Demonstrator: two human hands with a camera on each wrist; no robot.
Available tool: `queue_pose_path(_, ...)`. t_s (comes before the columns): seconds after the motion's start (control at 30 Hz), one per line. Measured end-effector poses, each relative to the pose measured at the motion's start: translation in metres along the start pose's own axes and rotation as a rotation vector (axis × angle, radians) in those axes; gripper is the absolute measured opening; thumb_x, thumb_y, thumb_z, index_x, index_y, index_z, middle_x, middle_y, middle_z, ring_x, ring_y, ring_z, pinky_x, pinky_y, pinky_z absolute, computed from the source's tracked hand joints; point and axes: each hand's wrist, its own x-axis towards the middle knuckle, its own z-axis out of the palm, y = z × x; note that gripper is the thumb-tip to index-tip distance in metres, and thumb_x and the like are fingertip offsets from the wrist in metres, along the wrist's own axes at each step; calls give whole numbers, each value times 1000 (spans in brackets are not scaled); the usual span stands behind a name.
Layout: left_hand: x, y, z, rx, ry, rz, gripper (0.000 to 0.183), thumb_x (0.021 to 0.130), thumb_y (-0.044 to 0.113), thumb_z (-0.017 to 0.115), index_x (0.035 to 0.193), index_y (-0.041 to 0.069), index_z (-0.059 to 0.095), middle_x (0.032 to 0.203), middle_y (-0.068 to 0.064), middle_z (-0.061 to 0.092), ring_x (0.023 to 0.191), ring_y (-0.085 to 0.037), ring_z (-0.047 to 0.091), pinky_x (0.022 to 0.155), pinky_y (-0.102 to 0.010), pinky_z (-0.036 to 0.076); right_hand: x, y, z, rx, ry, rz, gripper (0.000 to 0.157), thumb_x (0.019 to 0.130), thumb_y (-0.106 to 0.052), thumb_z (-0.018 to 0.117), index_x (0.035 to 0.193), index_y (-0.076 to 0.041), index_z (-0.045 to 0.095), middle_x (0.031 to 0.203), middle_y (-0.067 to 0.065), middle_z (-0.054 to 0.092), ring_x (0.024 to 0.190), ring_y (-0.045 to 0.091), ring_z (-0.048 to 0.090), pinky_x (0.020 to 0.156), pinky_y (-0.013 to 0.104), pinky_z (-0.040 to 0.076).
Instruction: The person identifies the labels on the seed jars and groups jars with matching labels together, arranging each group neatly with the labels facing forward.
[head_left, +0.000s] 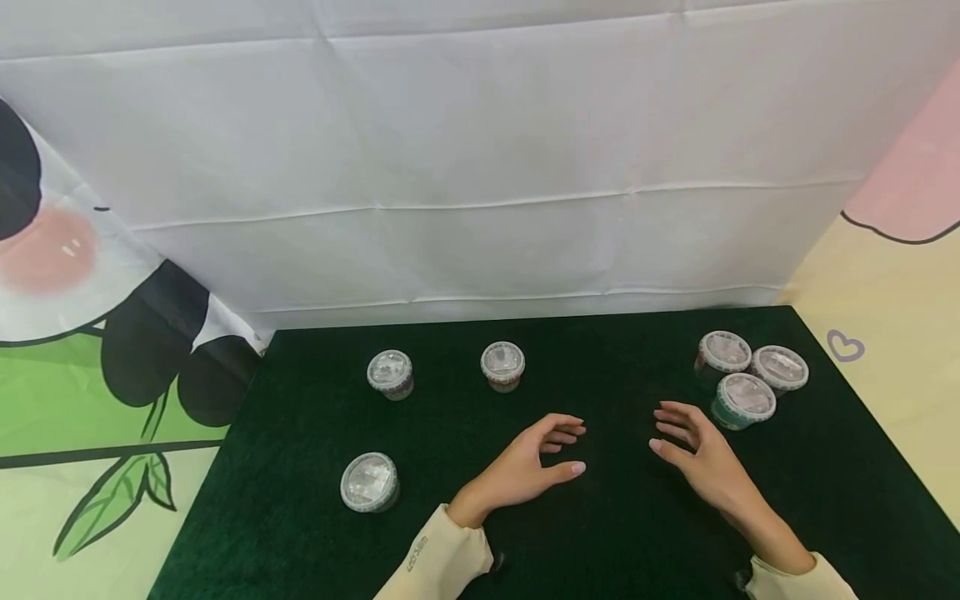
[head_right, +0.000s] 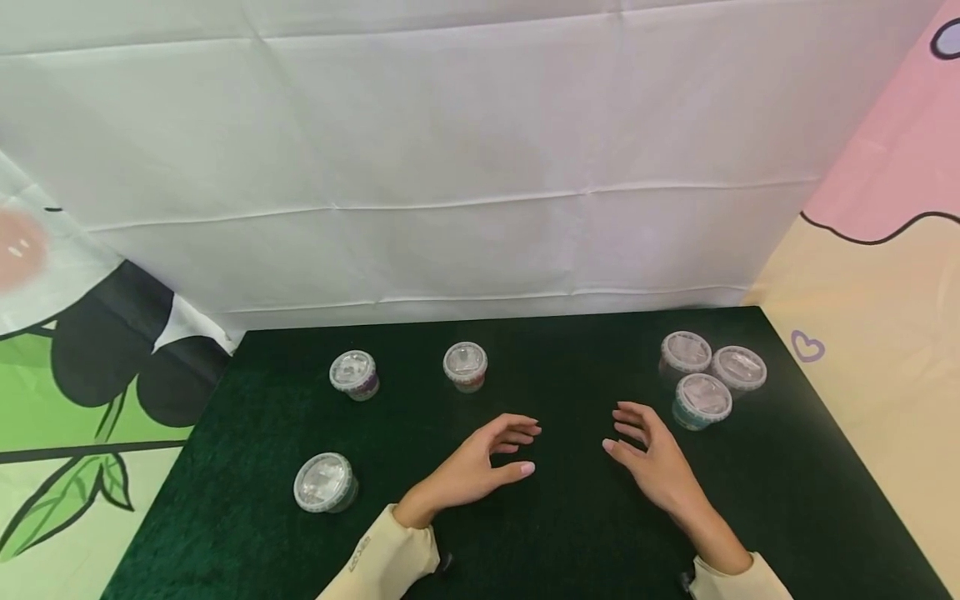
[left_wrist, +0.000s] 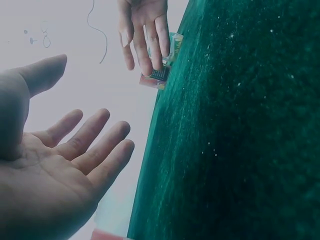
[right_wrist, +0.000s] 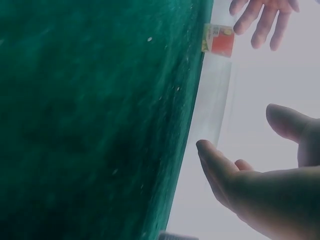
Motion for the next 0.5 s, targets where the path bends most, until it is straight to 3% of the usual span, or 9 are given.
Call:
queue_pose_path(0.13,4,-1,2,-9,-5,10,55,104,22,69,153,8,48,151,-5,56,137,-17,56,115,-33,46,-5,8,-7,-7,18,7,63,107,-12,64,157,7,31,153,34,46,140,50,50,93,19,53)
queue_pose_path(0.23,11,-7,3,9,-14,40,55,105,25,68,153,8,47,151,-5,56,136,-16,57,114,-34,48,-8,14,-14,-16,33,18,63,107,-13,63,156,8,31,153,35,47,138,47,52,89,11,48)
queue_pose_path(0.37,21,-18,5,15,-32,85,56,105,30,68,153,10,47,151,-3,56,136,-17,57,112,-37,50,-12,21,-22,-22,49,41,63,107,-13,63,157,8,31,153,35,47,127,9,60,88,9,48)
queue_pose_path(0.43,30,-31,7,43,-35,125,56,105,31,68,154,12,46,152,-2,56,135,-16,58,109,-36,52,-14,23,-26,-22,55,53,63,108,-14,63,157,9,30,154,35,46,118,-11,53,88,8,48)
queue_pose_path(0.5,33,-32,9,25,-41,123,57,105,31,69,154,13,46,152,-2,55,136,-16,57,111,-36,51,-15,25,-29,-19,62,61,64,108,-14,63,157,9,29,154,36,45,112,-22,46,87,7,48)
